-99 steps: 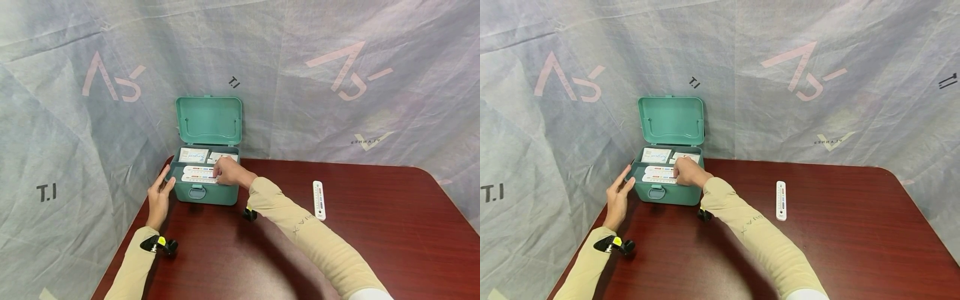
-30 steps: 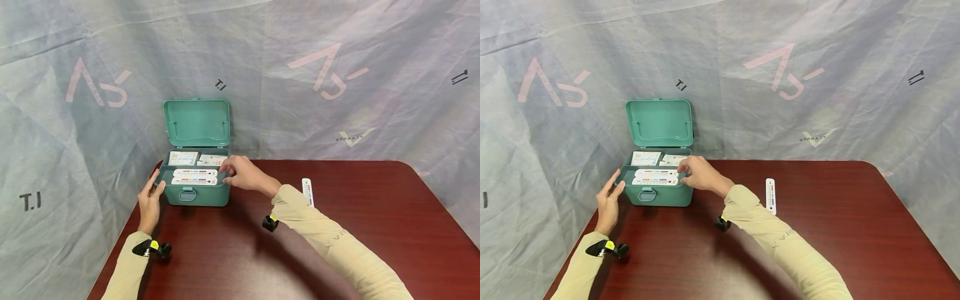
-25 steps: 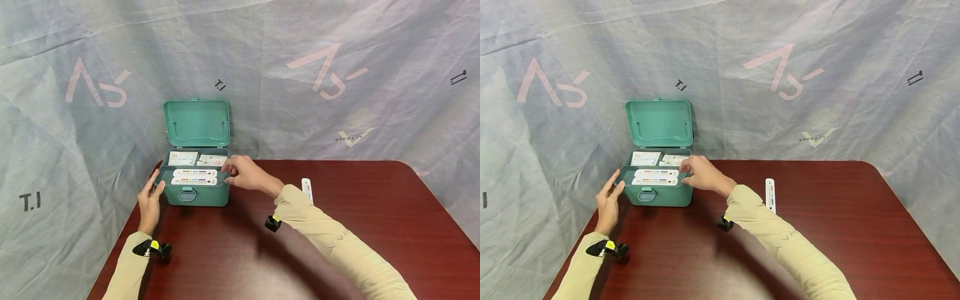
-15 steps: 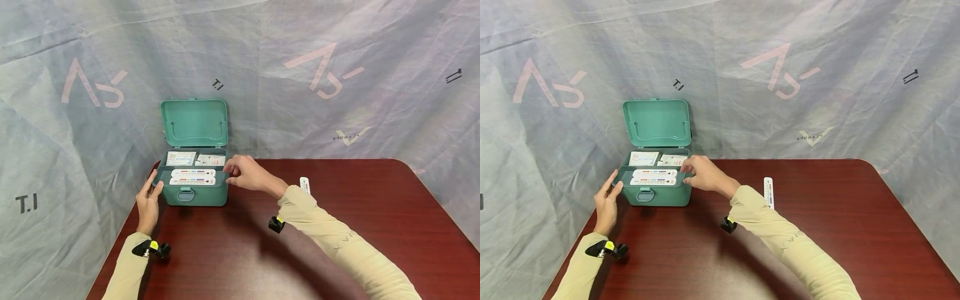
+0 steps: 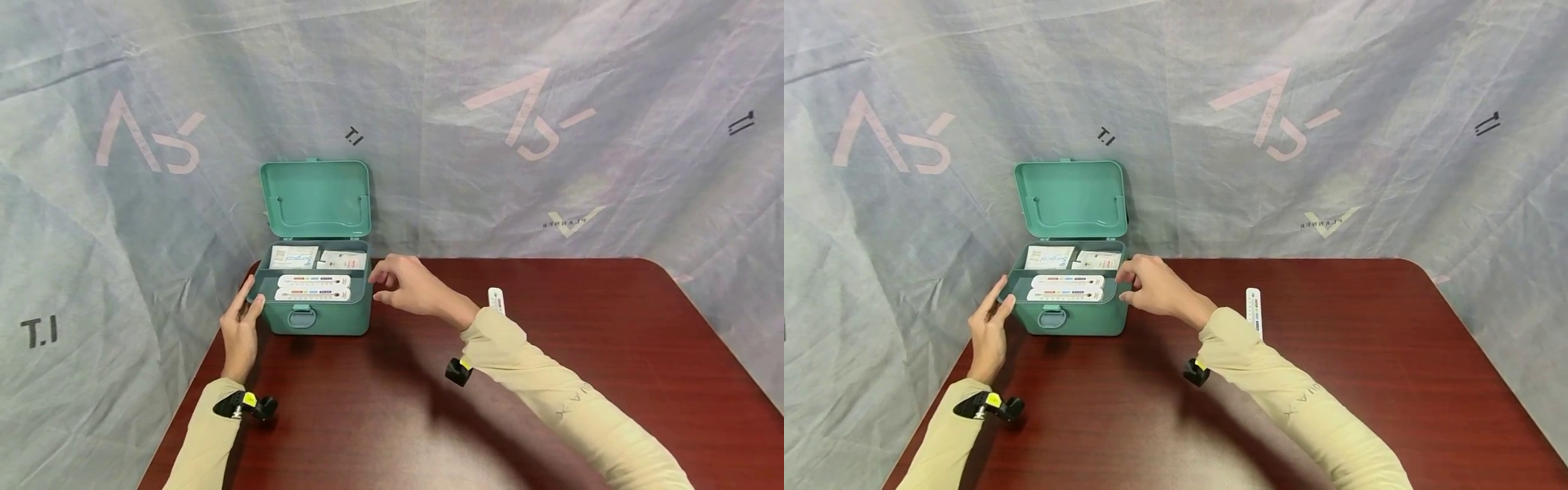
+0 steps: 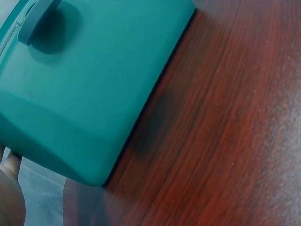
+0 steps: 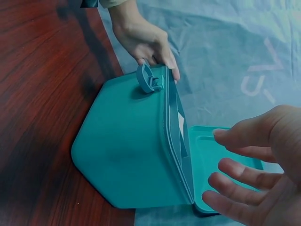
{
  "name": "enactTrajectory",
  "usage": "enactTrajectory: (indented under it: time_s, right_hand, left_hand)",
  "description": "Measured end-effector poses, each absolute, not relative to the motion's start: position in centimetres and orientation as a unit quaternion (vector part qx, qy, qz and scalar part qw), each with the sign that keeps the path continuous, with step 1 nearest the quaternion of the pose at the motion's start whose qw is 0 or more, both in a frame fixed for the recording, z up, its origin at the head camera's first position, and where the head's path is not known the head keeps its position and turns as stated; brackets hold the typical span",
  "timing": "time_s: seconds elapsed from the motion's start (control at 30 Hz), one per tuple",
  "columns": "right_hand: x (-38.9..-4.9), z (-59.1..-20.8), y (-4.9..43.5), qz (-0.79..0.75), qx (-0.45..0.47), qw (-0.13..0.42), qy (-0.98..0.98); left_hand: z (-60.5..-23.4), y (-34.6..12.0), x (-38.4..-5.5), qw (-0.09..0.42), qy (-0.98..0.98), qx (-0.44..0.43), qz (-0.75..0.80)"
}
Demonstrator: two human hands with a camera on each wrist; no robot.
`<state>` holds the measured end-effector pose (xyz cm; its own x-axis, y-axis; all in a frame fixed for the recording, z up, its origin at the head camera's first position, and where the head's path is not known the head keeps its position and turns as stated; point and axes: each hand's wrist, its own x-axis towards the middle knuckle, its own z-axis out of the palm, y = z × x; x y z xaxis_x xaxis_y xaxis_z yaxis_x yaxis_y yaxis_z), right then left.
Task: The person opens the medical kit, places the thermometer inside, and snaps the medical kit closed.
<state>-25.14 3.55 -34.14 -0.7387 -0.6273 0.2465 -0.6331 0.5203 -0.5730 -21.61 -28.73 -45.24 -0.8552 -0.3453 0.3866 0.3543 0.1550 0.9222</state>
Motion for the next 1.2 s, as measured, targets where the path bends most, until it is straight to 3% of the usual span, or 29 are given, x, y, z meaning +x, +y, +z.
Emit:
enactTrajectory:
  time_s: [0.63,1.2]
  right_hand:
    - [-24.1,-35.0,5.7,0.371,0.340,0.036,-0.863]
    - [-23.7,-35.7,7.5,0.368,0.317,0.054,-0.873]
  left_hand:
    - [-46.9,-29.5,-22.6,0.275,-0.709,0.002,-0.649]
    - [-44.7,-28.2,-21.4,0.270,-0.719,0.000,-0.640]
